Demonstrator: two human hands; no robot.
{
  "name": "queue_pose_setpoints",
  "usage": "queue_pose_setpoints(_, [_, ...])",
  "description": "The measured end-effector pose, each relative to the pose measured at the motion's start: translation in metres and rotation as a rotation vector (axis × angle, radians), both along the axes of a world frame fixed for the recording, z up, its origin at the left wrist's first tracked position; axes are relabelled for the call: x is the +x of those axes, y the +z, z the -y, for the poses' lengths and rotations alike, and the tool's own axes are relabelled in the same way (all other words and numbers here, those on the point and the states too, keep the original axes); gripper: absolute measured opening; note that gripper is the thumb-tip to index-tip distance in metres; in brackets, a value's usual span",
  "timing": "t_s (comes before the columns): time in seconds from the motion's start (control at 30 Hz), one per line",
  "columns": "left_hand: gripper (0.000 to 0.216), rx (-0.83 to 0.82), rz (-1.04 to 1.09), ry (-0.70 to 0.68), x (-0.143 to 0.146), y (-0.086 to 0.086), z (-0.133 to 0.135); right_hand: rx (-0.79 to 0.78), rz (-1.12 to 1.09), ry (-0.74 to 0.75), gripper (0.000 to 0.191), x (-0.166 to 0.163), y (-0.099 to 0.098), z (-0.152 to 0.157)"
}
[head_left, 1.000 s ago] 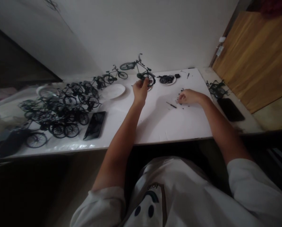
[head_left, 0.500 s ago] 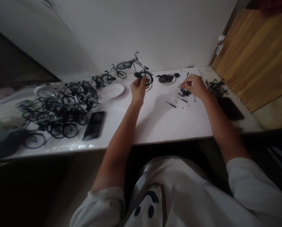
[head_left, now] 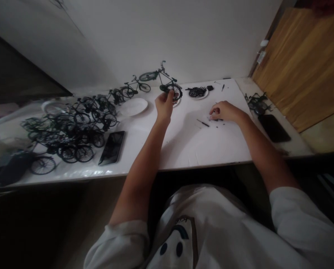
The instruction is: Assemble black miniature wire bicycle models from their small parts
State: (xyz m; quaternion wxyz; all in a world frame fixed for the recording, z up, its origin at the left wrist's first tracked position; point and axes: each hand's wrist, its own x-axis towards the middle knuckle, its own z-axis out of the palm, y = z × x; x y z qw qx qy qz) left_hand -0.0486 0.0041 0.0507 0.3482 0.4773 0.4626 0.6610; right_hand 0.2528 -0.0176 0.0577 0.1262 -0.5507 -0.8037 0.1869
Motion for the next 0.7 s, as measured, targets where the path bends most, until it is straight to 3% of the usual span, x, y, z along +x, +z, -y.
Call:
queue_pose_setpoints(0.23, [0.037, -0.039, 0.013, -0.015, 0.004, 0.0, 0.004, -0.054, -0.018, 0.111, 0.029, -0.026, -0.002, 0.016])
queue_pose_setpoints(0.47, [0.042, -0.039, 0.027, -0.034, 0.007, -0.004, 0.002, -0.146, 0.004, 0.14, 0.027, -0.029, -0.005, 0.018])
queue_pose_setpoints(0.7, [0.054, 0.027, 0.036, 0.061, -0.03, 0.003, -0.016, -0.041, 0.051, 0.094, 0.017, -0.029, 0.002, 0.02])
